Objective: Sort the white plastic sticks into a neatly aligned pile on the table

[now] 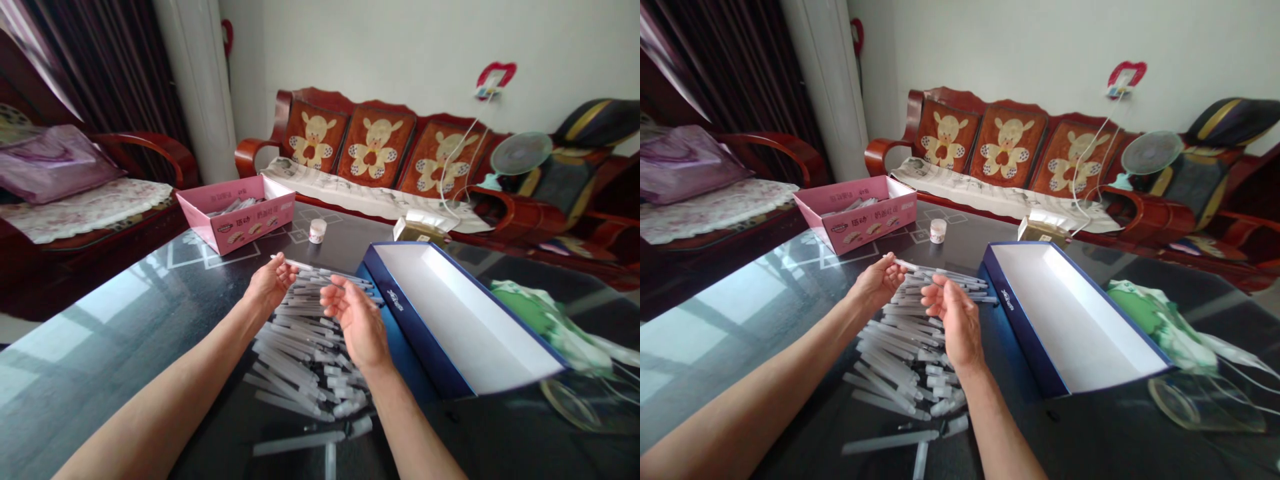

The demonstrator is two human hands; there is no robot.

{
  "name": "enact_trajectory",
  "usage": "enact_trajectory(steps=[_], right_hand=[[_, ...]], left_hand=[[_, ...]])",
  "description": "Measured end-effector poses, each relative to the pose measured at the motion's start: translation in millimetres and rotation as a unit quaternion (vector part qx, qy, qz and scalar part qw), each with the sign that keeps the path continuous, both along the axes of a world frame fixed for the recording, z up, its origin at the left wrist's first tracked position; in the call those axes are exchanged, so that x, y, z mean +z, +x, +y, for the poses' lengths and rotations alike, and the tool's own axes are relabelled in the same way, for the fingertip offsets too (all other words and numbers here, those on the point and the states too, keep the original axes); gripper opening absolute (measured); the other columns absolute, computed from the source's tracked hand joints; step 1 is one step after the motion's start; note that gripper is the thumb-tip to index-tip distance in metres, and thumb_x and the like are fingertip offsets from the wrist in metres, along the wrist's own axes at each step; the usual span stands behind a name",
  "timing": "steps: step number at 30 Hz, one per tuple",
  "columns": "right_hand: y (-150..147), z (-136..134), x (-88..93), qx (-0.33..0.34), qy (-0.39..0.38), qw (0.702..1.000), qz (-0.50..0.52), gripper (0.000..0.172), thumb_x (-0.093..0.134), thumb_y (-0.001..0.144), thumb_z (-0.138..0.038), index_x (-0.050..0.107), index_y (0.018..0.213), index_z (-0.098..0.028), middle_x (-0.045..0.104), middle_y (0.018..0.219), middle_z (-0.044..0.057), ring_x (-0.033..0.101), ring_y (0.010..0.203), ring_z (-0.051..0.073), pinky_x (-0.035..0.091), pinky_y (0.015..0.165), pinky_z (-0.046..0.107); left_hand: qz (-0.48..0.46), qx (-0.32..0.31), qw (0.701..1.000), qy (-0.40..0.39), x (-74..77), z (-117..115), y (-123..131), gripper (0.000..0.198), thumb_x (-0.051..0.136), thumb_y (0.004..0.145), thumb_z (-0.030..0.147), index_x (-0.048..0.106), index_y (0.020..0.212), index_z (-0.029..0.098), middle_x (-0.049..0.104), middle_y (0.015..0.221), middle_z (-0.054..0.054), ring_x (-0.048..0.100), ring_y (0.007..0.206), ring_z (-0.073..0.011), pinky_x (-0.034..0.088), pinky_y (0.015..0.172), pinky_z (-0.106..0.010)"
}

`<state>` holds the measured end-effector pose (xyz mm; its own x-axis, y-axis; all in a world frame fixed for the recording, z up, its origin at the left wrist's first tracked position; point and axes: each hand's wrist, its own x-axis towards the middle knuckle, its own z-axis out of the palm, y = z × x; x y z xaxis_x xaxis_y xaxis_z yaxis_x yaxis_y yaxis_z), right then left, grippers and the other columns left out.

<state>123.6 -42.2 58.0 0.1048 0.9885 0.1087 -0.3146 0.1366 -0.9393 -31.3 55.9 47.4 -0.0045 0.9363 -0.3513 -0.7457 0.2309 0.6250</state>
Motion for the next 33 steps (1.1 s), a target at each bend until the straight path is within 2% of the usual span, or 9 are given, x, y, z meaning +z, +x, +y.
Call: enact_trajectory(steps=[4, 7, 9, 11, 16, 18, 25, 28, 33], right_hand=[[25, 14, 3.0, -0.087, -0.044, 0.987, 0.131, 0.036, 0.059, 0.078, -0.052, 0.065, 0.085, -0.017, 0.062, 0.065, -0.001, 0.059, 0.060, 0.011, 0.049, 0.055, 0.022], [40, 19, 2.8, -0.163, -0.041, 0.982, 0.091, 0.038, 0.060, 0.075, -0.055, 0.064, 0.082, -0.018, 0.063, 0.069, 0.000, 0.060, 0.063, 0.012, 0.049, 0.053, 0.022], [44, 20, 0.0, -0.186, -0.035, 0.982, 0.021, 0.040, 0.058, 0.076, -0.057, 0.065, 0.081, -0.018, 0.065, 0.076, 0.002, 0.060, 0.066, 0.013, 0.049, 0.052, 0.021], [43, 19, -3.3, -0.170, -0.029, 0.984, -0.050, 0.042, 0.057, 0.078, -0.057, 0.066, 0.083, -0.017, 0.065, 0.079, 0.003, 0.060, 0.066, 0.013, 0.048, 0.050, 0.021], [28, 12, -2.5, -0.102, -0.007, 0.977, -0.188, 0.040, 0.056, 0.082, -0.054, 0.068, 0.099, -0.019, 0.066, 0.079, 0.003, 0.062, 0.065, 0.014, 0.052, 0.055, 0.024], [22, 9, -0.3, -0.098, -0.008, 0.972, -0.213, 0.041, 0.057, 0.081, -0.053, 0.068, 0.101, -0.018, 0.068, 0.079, 0.003, 0.063, 0.064, 0.015, 0.053, 0.055, 0.025], [24, 12, -6.1, -0.075, -0.024, 0.971, -0.225, 0.047, 0.052, 0.082, -0.056, 0.066, 0.102, -0.017, 0.071, 0.079, 0.006, 0.066, 0.069, 0.019, 0.054, 0.057, 0.028], [38, 17, -9.9, -0.133, -0.018, 0.964, -0.231, 0.048, 0.046, 0.085, -0.056, 0.063, 0.108, -0.017, 0.071, 0.092, 0.008, 0.066, 0.075, 0.019, 0.053, 0.058, 0.028], [62, 24, -19.7, -0.148, -0.009, 0.908, -0.392, 0.027, 0.055, 0.080, -0.038, 0.069, 0.092, -0.019, 0.072, 0.087, 0.006, 0.066, 0.079, 0.020, 0.050, 0.074, 0.032]], left_hand=[[0.014, 0.027, 1.000, 0.002, 0.3, 3, -5, 0.009, 0.049, 0.087, 0.015, 0.051, 0.078, 0.014, 0.059, 0.060, -0.001, 0.062, 0.054, -0.0109, 0.047, 0.047, -0.017], [0.095, -0.015, 0.991, 0.097, 2.5, -2, -4, 0.014, 0.056, 0.082, 0.020, 0.057, 0.095, 0.015, 0.061, 0.066, 0.000, 0.062, 0.057, -0.0122, 0.049, 0.052, -0.021], [0.189, -0.071, 0.961, 0.189, 5.0, -10, 0, 0.022, 0.058, 0.080, 0.026, 0.059, 0.100, 0.017, 0.059, 0.066, 0.003, 0.060, 0.057, -0.0108, 0.048, 0.055, -0.022], [0.300, -0.115, 0.907, 0.271, 7.9, -19, 5, 0.024, 0.059, 0.080, 0.031, 0.063, 0.099, 0.017, 0.059, 0.068, 0.003, 0.055, 0.056, -0.0089, 0.045, 0.055, -0.020], [0.530, -0.147, 0.674, 0.493, 12.0, -36, 13, 0.024, 0.055, 0.086, 0.033, 0.068, 0.100, 0.018, 0.068, 0.085, -0.003, 0.061, 0.077, -0.0132, 0.045, 0.071, -0.023], [0.567, -0.155, 0.607, 0.535, 11.2, -39, 14, 0.024, 0.052, 0.089, 0.033, 0.068, 0.102, 0.020, 0.069, 0.088, -0.004, 0.063, 0.081, -0.0139, 0.044, 0.072, -0.023], [0.738, -0.167, 0.452, 0.472, 18.2, -42, 12, 0.023, 0.045, 0.091, 0.030, 0.066, 0.091, 0.019, 0.066, 0.076, -0.004, 0.063, 0.074, -0.0153, 0.043, 0.066, -0.023], [0.797, -0.212, 0.395, 0.404, 25.3, -45, 10, 0.022, 0.044, 0.089, 0.027, 0.064, 0.089, 0.018, 0.066, 0.078, -0.005, 0.064, 0.073, -0.0175, 0.045, 0.065, -0.025], [0.805, -0.288, 0.294, 0.427, 25.4, -55, 14, 0.017, 0.049, 0.081, 0.022, 0.065, 0.079, 0.016, 0.065, 0.083, -0.009, 0.064, 0.077, -0.0229, 0.048, 0.062, -0.030]])
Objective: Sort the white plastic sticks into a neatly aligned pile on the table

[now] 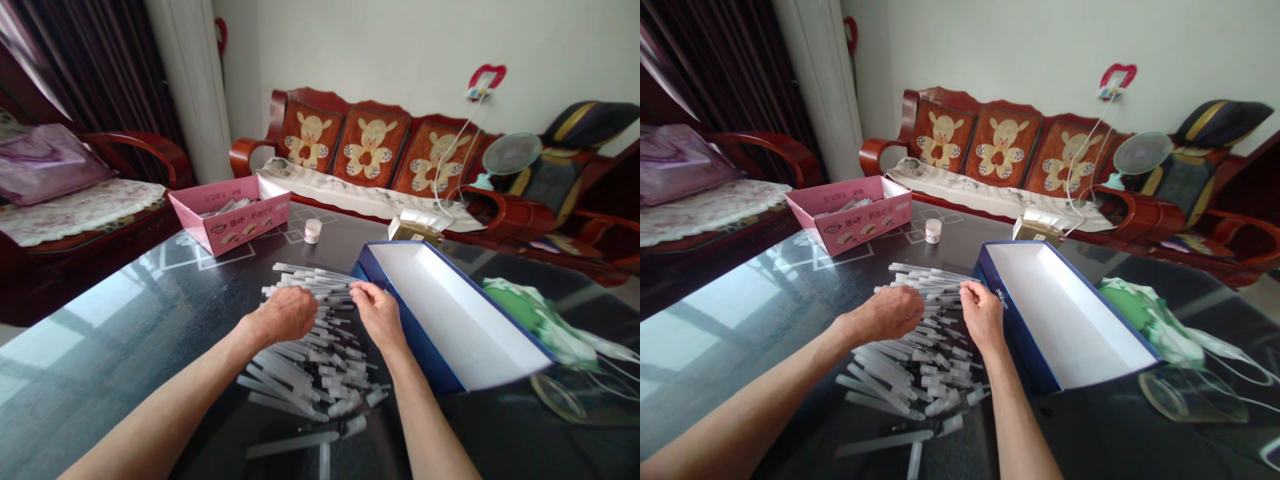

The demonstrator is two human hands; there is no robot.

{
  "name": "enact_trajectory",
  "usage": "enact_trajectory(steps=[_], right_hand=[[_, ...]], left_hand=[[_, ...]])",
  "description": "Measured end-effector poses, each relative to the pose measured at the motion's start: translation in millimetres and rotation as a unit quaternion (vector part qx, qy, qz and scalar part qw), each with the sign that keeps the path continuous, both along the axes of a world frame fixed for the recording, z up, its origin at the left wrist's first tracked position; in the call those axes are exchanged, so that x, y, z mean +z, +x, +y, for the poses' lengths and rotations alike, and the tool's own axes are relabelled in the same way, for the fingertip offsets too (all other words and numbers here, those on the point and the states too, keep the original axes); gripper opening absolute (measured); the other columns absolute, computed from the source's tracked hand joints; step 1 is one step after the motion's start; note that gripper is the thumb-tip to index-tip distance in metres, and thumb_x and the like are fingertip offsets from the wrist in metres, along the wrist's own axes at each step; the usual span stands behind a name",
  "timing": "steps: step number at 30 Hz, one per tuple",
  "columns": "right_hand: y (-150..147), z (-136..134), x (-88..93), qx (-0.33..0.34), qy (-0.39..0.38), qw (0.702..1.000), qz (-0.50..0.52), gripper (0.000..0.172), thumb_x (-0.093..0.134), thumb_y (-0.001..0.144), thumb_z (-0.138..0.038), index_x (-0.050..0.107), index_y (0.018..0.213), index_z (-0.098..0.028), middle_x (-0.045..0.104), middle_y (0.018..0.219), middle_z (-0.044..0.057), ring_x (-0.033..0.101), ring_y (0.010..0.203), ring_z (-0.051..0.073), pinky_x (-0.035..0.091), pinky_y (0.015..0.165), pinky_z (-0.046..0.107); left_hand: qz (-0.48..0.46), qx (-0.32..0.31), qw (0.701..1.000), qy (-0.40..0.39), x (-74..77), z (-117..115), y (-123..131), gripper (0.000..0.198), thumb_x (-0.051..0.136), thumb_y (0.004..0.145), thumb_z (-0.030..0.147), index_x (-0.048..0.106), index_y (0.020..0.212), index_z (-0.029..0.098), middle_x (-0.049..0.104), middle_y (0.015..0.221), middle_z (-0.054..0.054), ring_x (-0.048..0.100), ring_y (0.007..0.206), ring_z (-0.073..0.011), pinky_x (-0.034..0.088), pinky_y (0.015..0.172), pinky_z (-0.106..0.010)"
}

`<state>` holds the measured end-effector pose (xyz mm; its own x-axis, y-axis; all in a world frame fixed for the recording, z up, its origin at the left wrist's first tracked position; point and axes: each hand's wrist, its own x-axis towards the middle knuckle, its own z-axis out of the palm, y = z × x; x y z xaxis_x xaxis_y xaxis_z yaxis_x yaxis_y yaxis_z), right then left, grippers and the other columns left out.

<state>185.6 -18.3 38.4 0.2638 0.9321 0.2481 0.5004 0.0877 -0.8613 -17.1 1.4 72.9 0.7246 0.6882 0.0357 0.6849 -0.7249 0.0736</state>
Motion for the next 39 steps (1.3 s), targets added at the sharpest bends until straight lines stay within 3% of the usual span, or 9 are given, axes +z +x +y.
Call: enact_trajectory(steps=[4, 10, 15, 23, 27, 32, 36, 39], right_hand=[[3, 1, -12.4, 0.044, -0.005, 0.992, -0.121, 0.017, 0.054, 0.078, -0.026, 0.070, 0.085, -0.022, 0.072, 0.086, 0.003, 0.065, 0.079, 0.020, 0.048, 0.076, 0.032], [-4, -1, -19.9, 0.085, 0.023, 0.962, -0.259, 0.016, 0.055, 0.077, -0.014, 0.069, 0.081, -0.022, 0.066, 0.083, 0.004, 0.061, 0.077, 0.018, 0.045, 0.072, 0.029], [-13, -5, -18.5, 0.114, 0.018, 0.949, -0.294, 0.013, 0.058, 0.081, -0.019, 0.069, 0.087, -0.023, 0.066, 0.090, 0.005, 0.061, 0.086, 0.019, 0.044, 0.078, 0.028], [-22, -10, -13.7, 0.104, -0.006, 0.935, -0.338, 0.008, 0.060, 0.081, -0.021, 0.068, 0.083, -0.022, 0.064, 0.088, 0.005, 0.060, 0.088, 0.019, 0.040, 0.075, 0.029], [-20, -9, -13.4, 0.116, 0.008, 0.952, -0.283, 0.008, 0.058, 0.081, -0.020, 0.066, 0.082, -0.021, 0.066, 0.085, 0.004, 0.061, 0.083, 0.018, 0.041, 0.074, 0.028], [-23, -7, -10.7, 0.117, -0.006, 0.992, -0.043, 0.012, 0.059, 0.079, -0.030, 0.065, 0.084, -0.021, 0.067, 0.073, 0.000, 0.060, 0.068, 0.016, 0.044, 0.066, 0.027], [-24, -6, -4.7, 0.133, -0.031, 0.981, 0.135, 0.022, 0.061, 0.076, -0.039, 0.066, 0.081, -0.018, 0.066, 0.070, 0.000, 0.059, 0.066, 0.015, 0.047, 0.064, 0.026], [-23, -4, -5.2, 0.106, -0.036, 0.975, 0.190, 0.027, 0.064, 0.074, -0.043, 0.067, 0.079, -0.017, 0.067, 0.070, 0.001, 0.060, 0.068, 0.016, 0.048, 0.067, 0.027]], left_hand=[[-0.035, -0.028, 0.999, -0.026, -1.9, 0, 0, 0.015, 0.058, 0.079, 0.029, 0.068, 0.081, 0.019, 0.065, 0.085, -0.008, 0.062, 0.080, -0.0224, 0.048, 0.065, -0.029], [-0.072, 0.090, 0.993, -0.001, -10.2, 19, -12, 0.019, 0.051, 0.084, 0.024, 0.069, 0.080, 0.020, 0.063, 0.079, -0.008, 0.061, 0.076, -0.0193, 0.046, 0.068, -0.028], [-0.028, 0.076, 0.997, -0.001, -19.8, 24, -15, 0.014, 0.058, 0.081, 0.025, 0.069, 0.089, 0.022, 0.064, 0.088, -0.009, 0.061, 0.082, -0.0218, 0.047, 0.067, -0.029], [-0.015, 0.055, 0.998, -0.009, -15.6, 20, -13, 0.016, 0.059, 0.081, 0.024, 0.069, 0.093, 0.025, 0.061, 0.087, -0.007, 0.059, 0.087, -0.0212, 0.047, 0.068, -0.028], [-0.040, 0.040, 0.998, 0.004, -18.2, 18, -11, 0.014, 0.059, 0.082, 0.031, 0.069, 0.090, 0.025, 0.059, 0.087, -0.006, 0.057, 0.089, -0.0209, 0.047, 0.068, -0.026], [-0.086, -0.002, 0.994, 0.060, -24.4, 15, -3, 0.017, 0.055, 0.086, 0.033, 0.065, 0.094, 0.021, 0.058, 0.089, -0.006, 0.056, 0.089, -0.0207, 0.047, 0.074, -0.029], [-0.125, 0.005, 0.990, 0.059, -28.1, 13, 2, 0.023, 0.042, 0.093, 0.032, 0.061, 0.095, 0.019, 0.057, 0.085, -0.005, 0.057, 0.079, -0.0168, 0.046, 0.068, -0.025], [-0.156, 0.013, 0.984, 0.087, -31.3, 9, 7, 0.027, 0.036, 0.095, 0.030, 0.060, 0.101, 0.020, 0.056, 0.087, -0.005, 0.056, 0.081, -0.0173, 0.044, 0.065, -0.025]])
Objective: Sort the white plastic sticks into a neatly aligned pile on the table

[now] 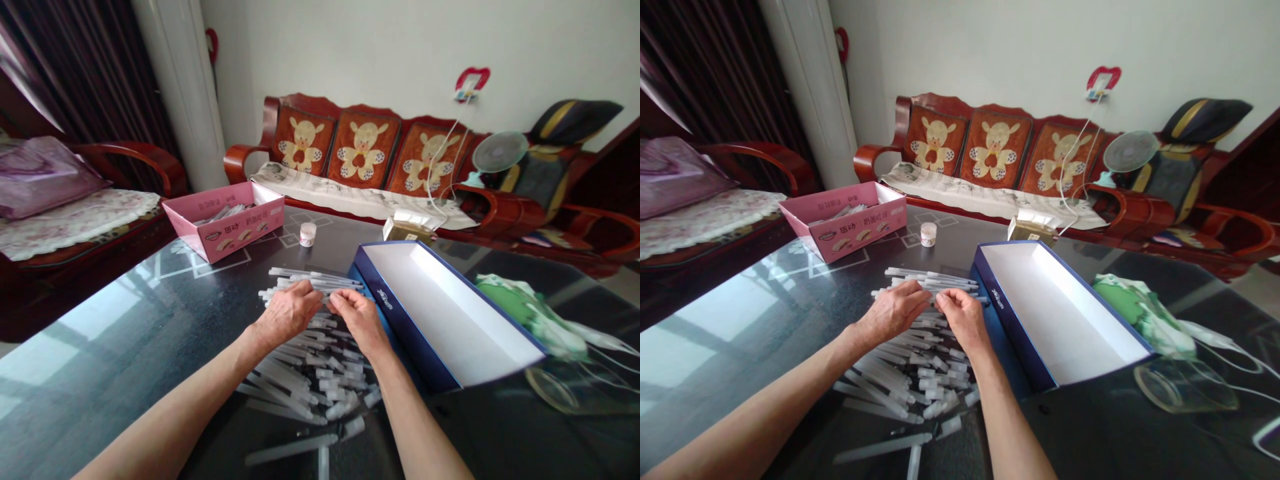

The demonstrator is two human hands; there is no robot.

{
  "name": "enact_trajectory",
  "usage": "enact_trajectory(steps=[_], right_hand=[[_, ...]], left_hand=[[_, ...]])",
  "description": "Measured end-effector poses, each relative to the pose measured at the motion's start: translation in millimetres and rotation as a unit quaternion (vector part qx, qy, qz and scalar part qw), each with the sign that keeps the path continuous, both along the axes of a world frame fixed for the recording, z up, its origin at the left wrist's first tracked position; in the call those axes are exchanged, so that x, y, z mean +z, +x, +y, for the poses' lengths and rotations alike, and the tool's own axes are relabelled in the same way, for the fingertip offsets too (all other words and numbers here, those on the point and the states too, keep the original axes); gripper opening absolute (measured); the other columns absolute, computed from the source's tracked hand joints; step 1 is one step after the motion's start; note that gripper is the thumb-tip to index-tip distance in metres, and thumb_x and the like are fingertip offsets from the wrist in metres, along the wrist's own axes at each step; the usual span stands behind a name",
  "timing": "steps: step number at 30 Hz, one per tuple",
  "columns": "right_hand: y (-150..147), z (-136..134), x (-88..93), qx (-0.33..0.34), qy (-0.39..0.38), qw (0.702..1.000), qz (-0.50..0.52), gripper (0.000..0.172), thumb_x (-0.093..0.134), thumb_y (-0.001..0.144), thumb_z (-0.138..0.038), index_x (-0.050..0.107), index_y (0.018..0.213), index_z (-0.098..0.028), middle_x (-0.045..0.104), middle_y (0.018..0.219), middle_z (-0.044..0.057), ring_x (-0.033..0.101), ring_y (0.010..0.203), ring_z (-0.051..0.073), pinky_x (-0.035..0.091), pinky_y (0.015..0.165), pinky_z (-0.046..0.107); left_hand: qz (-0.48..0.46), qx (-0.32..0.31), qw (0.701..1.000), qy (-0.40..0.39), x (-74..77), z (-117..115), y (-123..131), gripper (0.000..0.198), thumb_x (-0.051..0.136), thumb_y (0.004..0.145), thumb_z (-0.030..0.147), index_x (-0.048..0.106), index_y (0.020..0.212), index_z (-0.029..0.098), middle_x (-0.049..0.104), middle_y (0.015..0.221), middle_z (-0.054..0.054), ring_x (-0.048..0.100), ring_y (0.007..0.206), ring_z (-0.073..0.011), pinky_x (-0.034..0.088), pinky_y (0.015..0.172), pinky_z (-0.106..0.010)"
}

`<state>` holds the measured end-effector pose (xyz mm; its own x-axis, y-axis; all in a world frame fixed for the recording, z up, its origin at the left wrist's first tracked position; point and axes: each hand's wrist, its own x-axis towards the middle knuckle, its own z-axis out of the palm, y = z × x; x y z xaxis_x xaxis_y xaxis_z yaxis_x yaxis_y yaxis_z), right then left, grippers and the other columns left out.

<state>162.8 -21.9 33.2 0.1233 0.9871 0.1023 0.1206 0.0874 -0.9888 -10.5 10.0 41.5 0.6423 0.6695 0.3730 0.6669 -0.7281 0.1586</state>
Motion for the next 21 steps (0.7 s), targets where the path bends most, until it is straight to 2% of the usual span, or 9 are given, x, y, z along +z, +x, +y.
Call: enact_trajectory(steps=[5, 10, 17, 21], right_hand=[[0, 3, -6.6, -0.027, -0.009, 0.999, 0.014, 0.029, 0.065, 0.074, -0.048, 0.065, 0.076, -0.019, 0.064, 0.066, 0.000, 0.058, 0.064, 0.016, 0.046, 0.063, 0.026], [-4, 0, -4.2, -0.025, -0.010, 1.000, 0.002, 0.030, 0.064, 0.074, -0.050, 0.067, 0.073, -0.021, 0.065, 0.065, -0.001, 0.060, 0.066, 0.017, 0.046, 0.064, 0.026], [-8, -1, -9.0, 0.004, -0.013, 0.995, 0.099, 0.028, 0.068, 0.072, -0.046, 0.064, 0.077, -0.019, 0.064, 0.070, 0.000, 0.058, 0.069, 0.015, 0.048, 0.068, 0.027], [-6, 1, -13.8, 0.021, 0.006, 0.993, 0.113, 0.024, 0.070, 0.071, -0.038, 0.065, 0.085, -0.019, 0.064, 0.075, -0.002, 0.057, 0.070, 0.013, 0.047, 0.070, 0.025]], left_hand=[[-0.012, 0.043, 0.996, 0.083, -7.8, -10, 12, 0.028, 0.035, 0.094, 0.020, 0.058, 0.108, 0.021, 0.058, 0.087, -0.006, 0.052, 0.080, -0.0190, 0.041, 0.071, -0.030], [-0.029, 0.080, 0.988, 0.126, -13.0, -11, 14, 0.024, 0.039, 0.095, 0.028, 0.062, 0.100, 0.023, 0.060, 0.080, -0.005, 0.051, 0.075, -0.0179, 0.037, 0.068, -0.030], [-0.048, 0.023, 0.989, 0.135, -13.6, -2, 4, 0.029, 0.037, 0.096, 0.032, 0.064, 0.093, 0.020, 0.059, 0.072, -0.003, 0.049, 0.068, -0.0160, 0.033, 0.066, -0.030], [-0.031, 0.022, 0.988, 0.147, -14.6, 0, 3, 0.029, 0.037, 0.096, 0.033, 0.063, 0.094, 0.021, 0.057, 0.071, -0.003, 0.048, 0.070, -0.0168, 0.031, 0.066, -0.031]])
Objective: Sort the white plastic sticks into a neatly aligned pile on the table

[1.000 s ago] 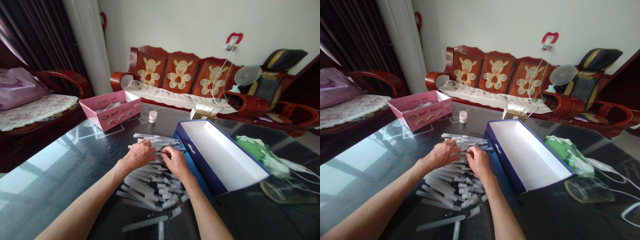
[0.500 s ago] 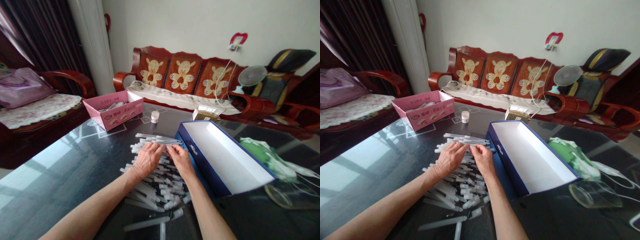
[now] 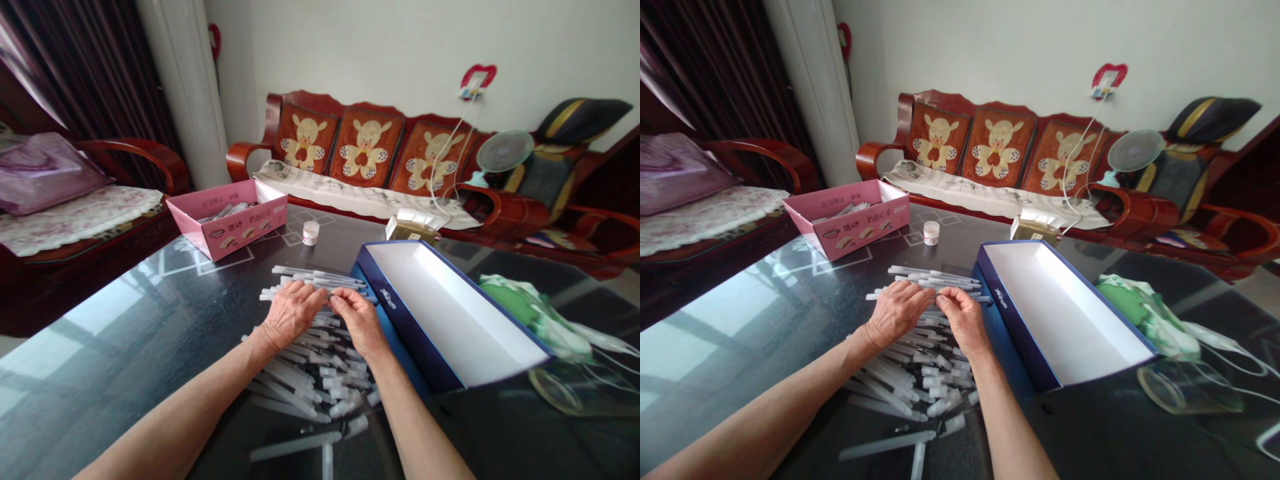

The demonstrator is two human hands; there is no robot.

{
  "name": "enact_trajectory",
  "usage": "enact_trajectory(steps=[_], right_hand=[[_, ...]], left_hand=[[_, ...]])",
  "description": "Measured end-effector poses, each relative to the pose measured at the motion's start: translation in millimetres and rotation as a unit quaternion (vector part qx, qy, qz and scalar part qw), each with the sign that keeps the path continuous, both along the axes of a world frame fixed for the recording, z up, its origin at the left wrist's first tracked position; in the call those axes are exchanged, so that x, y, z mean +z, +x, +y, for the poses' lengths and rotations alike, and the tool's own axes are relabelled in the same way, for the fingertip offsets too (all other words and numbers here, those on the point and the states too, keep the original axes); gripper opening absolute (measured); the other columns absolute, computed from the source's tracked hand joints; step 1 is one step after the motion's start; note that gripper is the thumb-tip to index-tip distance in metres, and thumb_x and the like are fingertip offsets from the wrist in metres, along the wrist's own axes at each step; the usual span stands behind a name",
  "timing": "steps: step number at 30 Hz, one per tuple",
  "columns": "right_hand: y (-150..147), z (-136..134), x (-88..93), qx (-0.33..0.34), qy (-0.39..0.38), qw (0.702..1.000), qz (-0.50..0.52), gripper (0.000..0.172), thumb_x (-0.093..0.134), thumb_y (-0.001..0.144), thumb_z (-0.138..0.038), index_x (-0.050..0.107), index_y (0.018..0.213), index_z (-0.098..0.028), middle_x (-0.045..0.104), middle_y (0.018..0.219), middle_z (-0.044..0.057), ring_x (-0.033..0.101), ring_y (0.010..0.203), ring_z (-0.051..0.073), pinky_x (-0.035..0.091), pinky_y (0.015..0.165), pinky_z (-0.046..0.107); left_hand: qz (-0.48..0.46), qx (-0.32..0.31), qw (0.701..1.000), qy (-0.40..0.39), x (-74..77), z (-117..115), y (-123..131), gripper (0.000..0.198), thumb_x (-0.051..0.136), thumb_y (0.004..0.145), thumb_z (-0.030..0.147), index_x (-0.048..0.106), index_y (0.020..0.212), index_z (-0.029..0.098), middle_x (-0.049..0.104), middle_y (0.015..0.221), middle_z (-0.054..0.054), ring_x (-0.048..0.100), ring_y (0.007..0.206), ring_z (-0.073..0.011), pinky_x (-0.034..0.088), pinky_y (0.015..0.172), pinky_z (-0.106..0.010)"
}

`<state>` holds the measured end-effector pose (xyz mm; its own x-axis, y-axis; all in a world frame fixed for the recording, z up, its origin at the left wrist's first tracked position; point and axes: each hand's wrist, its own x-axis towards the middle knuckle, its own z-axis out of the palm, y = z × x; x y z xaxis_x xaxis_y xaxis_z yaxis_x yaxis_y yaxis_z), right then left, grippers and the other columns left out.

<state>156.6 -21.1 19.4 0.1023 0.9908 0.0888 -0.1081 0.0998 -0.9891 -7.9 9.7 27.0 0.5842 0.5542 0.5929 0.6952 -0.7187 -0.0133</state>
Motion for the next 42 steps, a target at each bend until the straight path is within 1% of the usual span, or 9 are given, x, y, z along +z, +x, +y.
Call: enact_trajectory(steps=[4, 8, 13, 18, 24, 31, 34, 37, 42], right_hand=[[-1.5, -0.5, 1.1, -0.007, 0.007, 1.000, -0.013, 0.019, 0.070, 0.072, -0.032, 0.065, 0.085, -0.020, 0.064, 0.076, -0.003, 0.056, 0.069, 0.012, 0.046, 0.070, 0.023], [-4.7, -2.6, 5.2, -0.036, 0.020, 0.998, -0.057, 0.023, 0.067, 0.074, -0.035, 0.066, 0.091, -0.020, 0.067, 0.084, 0.000, 0.060, 0.076, 0.015, 0.047, 0.074, 0.026], [-2.2, -1.3, 3.9, -0.073, 0.034, 0.984, -0.156, 0.025, 0.061, 0.077, -0.042, 0.068, 0.081, -0.018, 0.066, 0.072, 0.001, 0.060, 0.069, 0.017, 0.047, 0.066, 0.026], [0.4, 2.6, -1.8, -0.039, 0.033, 0.992, -0.116, 0.024, 0.062, 0.076, -0.040, 0.066, 0.084, -0.018, 0.065, 0.072, 0.000, 0.058, 0.066, 0.015, 0.047, 0.064, 0.025], [-2.8, 0.4, 2.9, -0.063, 0.036, 0.992, -0.102, 0.027, 0.067, 0.071, -0.037, 0.064, 0.092, -0.019, 0.069, 0.088, 0.003, 0.063, 0.080, 0.018, 0.050, 0.075, 0.028], [-1.0, 0.3, 3.3, -0.073, 0.045, 0.977, -0.196, 0.029, 0.057, 0.079, -0.044, 0.067, 0.080, -0.017, 0.067, 0.070, 0.002, 0.061, 0.067, 0.018, 0.048, 0.064, 0.027], [-1.1, 2.3, -0.2, -0.060, 0.052, 0.984, -0.159, 0.025, 0.061, 0.076, -0.038, 0.065, 0.089, -0.018, 0.069, 0.082, 0.003, 0.063, 0.075, 0.018, 0.050, 0.070, 0.028], [-1.3, 2.9, -2.5, -0.066, 0.065, 0.986, -0.135, 0.030, 0.064, 0.074, -0.035, 0.062, 0.099, -0.019, 0.069, 0.093, 0.004, 0.064, 0.084, 0.019, 0.051, 0.076, 0.029], [0.2, 2.1, -1.6, -0.088, 0.050, 0.976, -0.193, 0.030, 0.054, 0.082, -0.045, 0.066, 0.087, -0.018, 0.068, 0.078, 0.004, 0.063, 0.075, 0.019, 0.049, 0.070, 0.028]], left_hand=[[0.020, 0.009, 1.000, 0.000, 1.2, 0.6, 0.4, 0.028, 0.037, 0.096, 0.033, 0.063, 0.093, 0.021, 0.056, 0.071, -0.004, 0.047, 0.071, -0.0177, 0.030, 0.067, -0.032], [0.032, 0.025, 0.999, -0.007, 5.1, 0.9, 0.4, 0.026, 0.039, 0.096, 0.030, 0.063, 0.095, 0.022, 0.057, 0.074, -0.005, 0.047, 0.074, -0.0184, 0.030, 0.071, -0.034], [0.027, 0.018, 0.999, 0.000, 5.2, 2.9, 0.6, 0.025, 0.039, 0.095, 0.029, 0.063, 0.098, 0.024, 0.058, 0.078, -0.004, 0.046, 0.078, -0.0191, 0.030, 0.074, -0.034], [0.011, 0.013, 1.000, -0.009, 2.0, 5.5, 0.9, 0.029, 0.037, 0.096, 0.036, 0.063, 0.098, 0.023, 0.056, 0.073, -0.003, 0.045, 0.073, -0.0186, 0.031, 0.071, -0.033], [-0.017, 0.024, 0.999, -0.023, -2.0, 6.3, 1.3, 0.025, 0.039, 0.096, 0.034, 0.059, 0.102, 0.020, 0.059, 0.079, -0.003, 0.047, 0.075, -0.0191, 0.033, 0.072, -0.033], [-0.014, 0.010, 1.000, -0.023, -3.2, 5.9, 2.2, 0.023, 0.039, 0.096, 0.032, 0.059, 0.097, 0.020, 0.059, 0.079, -0.003, 0.048, 0.074, -0.0185, 0.034, 0.072, -0.032], [-0.014, 0.019, 1.000, -0.021, -2.7, 5.5, 2.2, 0.025, 0.037, 0.096, 0.032, 0.059, 0.099, 0.021, 0.058, 0.078, -0.002, 0.048, 0.073, -0.0178, 0.033, 0.070, -0.031], [-0.022, 0.022, 0.999, -0.017, -2.2, 5.5, 2.0, 0.026, 0.036, 0.097, 0.032, 0.059, 0.099, 0.021, 0.057, 0.078, -0.002, 0.048, 0.073, -0.0173, 0.033, 0.068, -0.030], [-0.011, 0.021, 0.999, -0.023, -0.8, 4.7, 2.5, 0.026, 0.036, 0.097, 0.033, 0.060, 0.097, 0.021, 0.057, 0.078, -0.002, 0.048, 0.073, -0.0176, 0.033, 0.069, -0.031]])
